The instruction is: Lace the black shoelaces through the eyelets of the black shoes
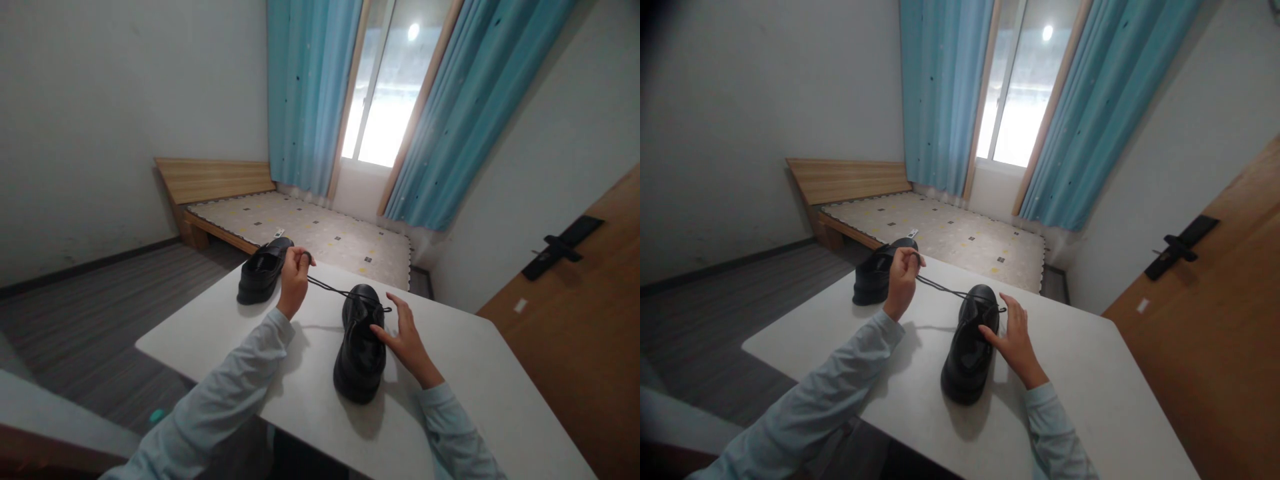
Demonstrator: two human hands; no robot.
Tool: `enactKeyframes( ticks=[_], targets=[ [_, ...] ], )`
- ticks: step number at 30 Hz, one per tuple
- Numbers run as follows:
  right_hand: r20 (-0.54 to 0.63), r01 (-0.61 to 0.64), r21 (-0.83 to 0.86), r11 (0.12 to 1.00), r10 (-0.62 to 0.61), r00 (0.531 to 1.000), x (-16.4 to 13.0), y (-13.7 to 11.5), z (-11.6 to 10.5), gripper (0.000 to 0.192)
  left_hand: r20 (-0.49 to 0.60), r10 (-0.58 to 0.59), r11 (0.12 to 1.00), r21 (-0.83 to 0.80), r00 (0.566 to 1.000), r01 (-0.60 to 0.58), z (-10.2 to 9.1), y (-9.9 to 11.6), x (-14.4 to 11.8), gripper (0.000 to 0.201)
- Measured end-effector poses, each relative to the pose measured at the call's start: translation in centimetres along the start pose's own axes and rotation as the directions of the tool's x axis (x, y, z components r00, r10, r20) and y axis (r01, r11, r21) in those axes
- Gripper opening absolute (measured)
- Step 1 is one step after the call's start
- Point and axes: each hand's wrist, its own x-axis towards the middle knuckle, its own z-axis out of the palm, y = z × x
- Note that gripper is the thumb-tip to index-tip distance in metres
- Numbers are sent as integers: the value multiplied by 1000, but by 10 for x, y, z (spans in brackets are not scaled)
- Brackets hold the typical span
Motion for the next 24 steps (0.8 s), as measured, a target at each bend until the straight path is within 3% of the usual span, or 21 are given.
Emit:
enactKeyframes(
  ticks=[3,6,9,11,13,17,24],
  targets=[
    [0,8,4,1000,-8,1000,0,0,-1,69,-50,123,984,137,991,-116,-3,3,0,9],
    [5,7,13,1000,-7,1000,1,-1,-1,68,-45,134,975,186,990,-124,-3,4,-2,8],
    [12,4,26,1000,-5,1000,1,-2,-1,68,38,126,965,229,991,-131,-2,5,-6,10],
    [14,0,31,1000,0,1000,1,-2,-1,68,160,124,949,271,979,-164,-1,6,-9,15],
    [14,-3,30,1000,3,1000,1,-2,-1,68,314,112,933,293,943,-209,1,8,-13,21],
    [11,12,19,1000,-12,1000,1,-2,1,67,555,67,895,333,829,-296,10,7,-23,24],
    [12,27,25,999,-28,1000,2,0,2,66,693,-21,758,481,721,-440,19,-14,-37,29]
  ],
)
